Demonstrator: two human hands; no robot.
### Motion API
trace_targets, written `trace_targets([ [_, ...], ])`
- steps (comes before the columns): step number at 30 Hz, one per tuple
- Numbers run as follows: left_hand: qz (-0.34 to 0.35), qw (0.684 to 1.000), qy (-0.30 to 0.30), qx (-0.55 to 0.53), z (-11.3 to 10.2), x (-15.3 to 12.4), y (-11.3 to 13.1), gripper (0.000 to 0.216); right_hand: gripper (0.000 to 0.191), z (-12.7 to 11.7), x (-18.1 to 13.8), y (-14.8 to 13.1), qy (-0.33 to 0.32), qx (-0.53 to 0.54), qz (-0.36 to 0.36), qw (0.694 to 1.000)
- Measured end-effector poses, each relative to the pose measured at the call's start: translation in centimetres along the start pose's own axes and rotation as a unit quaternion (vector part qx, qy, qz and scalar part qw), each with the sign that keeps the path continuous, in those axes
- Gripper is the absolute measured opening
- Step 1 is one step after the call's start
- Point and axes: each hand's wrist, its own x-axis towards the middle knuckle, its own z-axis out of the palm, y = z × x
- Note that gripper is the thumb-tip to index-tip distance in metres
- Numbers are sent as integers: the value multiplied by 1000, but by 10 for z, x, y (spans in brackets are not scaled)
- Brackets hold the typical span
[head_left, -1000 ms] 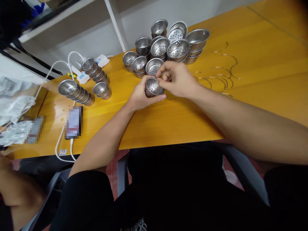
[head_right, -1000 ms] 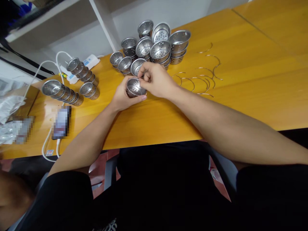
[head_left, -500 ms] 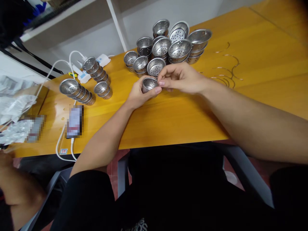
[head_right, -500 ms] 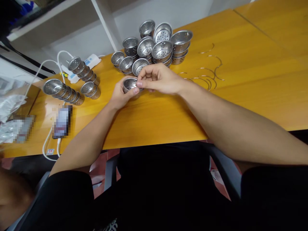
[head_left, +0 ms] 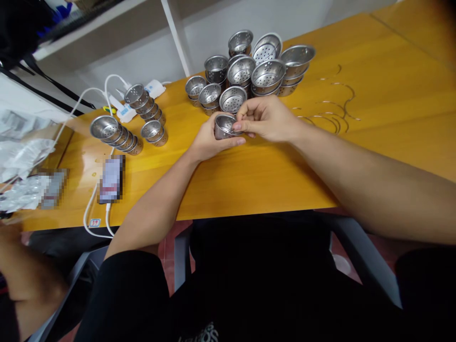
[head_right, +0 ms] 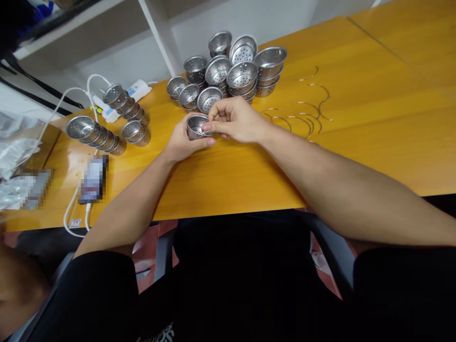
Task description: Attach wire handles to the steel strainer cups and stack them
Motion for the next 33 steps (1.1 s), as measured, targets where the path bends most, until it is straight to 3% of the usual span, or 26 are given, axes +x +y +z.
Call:
trace_targets([
  [9, -5, 1000, 6, 16, -2, -1, -2, 103, 67, 5, -3, -3, 31, -15, -17, 999],
  [14, 3, 998, 29, 56, -7, -3, -16, 108, 57, -1, -11, -12, 84, -120, -20, 989],
  [23, 25, 999, 20, 13, -8, 1, -37, 114, 30, -7, -14, -1, -16, -267, -77, 961],
  [29, 71, 997, -4, 0, -5, 2, -43, 106, 37, -3, -13, 6, -41, -271, -89, 958],
  [33, 79, 997, 3, -16, -1, 2, -50, 105, 44, -8, -15, 2, -15, -255, -75, 964],
])
